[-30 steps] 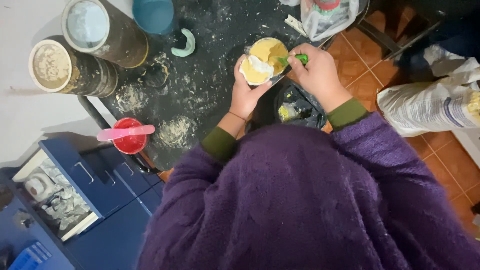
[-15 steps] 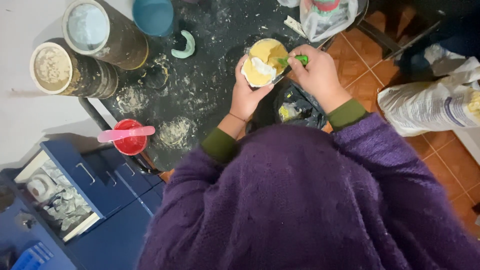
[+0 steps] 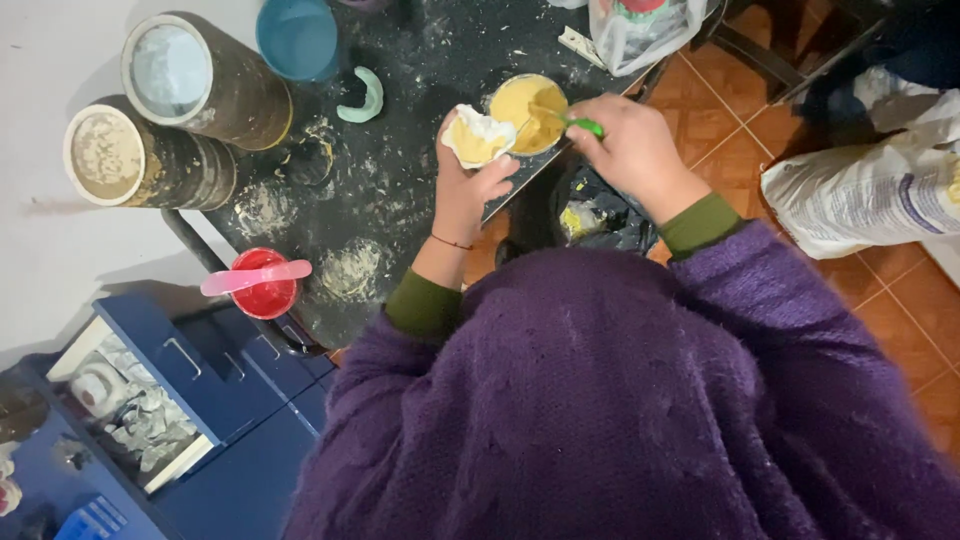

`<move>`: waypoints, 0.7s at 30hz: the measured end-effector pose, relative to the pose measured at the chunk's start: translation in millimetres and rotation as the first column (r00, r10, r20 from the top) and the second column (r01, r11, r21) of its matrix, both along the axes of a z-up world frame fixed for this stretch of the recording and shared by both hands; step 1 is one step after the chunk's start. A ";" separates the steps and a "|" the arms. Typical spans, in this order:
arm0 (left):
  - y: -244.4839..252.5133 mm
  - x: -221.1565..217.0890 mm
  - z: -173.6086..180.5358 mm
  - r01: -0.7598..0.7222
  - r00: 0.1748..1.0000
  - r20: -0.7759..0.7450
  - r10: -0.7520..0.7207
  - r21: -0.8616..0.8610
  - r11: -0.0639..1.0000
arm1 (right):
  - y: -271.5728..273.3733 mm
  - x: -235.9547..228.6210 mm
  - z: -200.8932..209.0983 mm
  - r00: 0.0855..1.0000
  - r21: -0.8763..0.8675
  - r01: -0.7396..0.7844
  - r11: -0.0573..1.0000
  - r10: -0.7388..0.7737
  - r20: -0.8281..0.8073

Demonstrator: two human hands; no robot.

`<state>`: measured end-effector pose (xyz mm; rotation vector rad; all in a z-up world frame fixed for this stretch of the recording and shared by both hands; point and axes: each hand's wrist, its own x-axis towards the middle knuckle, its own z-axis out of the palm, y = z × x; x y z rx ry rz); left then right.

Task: The person mixes a yellow paste in a small container using a green spatula, then transfers the mixture into several small molds on a metal tray. They continue to mix the remaining paste in the container and scrape the sides to ensure it is well combined.

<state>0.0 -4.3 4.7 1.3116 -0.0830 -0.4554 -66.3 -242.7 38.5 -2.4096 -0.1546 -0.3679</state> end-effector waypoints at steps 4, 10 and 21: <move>-1.6 1.2 3.1 0.048 0.986 -0.162 -0.048 -0.004 0.999 | 7.3 -4.3 -5.3 0.999 -0.022 -0.029 0.999 0.029 -0.016; -1.1 8.2 -4.4 0.067 0.985 -0.162 -0.067 -0.006 0.998 | 5.2 -8.6 -31.1 0.997 0.183 0.047 0.982 -0.036 -0.066; 6.4 13.8 1.4 0.044 0.980 -0.195 -0.048 -0.023 0.999 | 8.7 -20.9 -64.7 0.880 0.881 0.472 -0.032 0.083 -0.468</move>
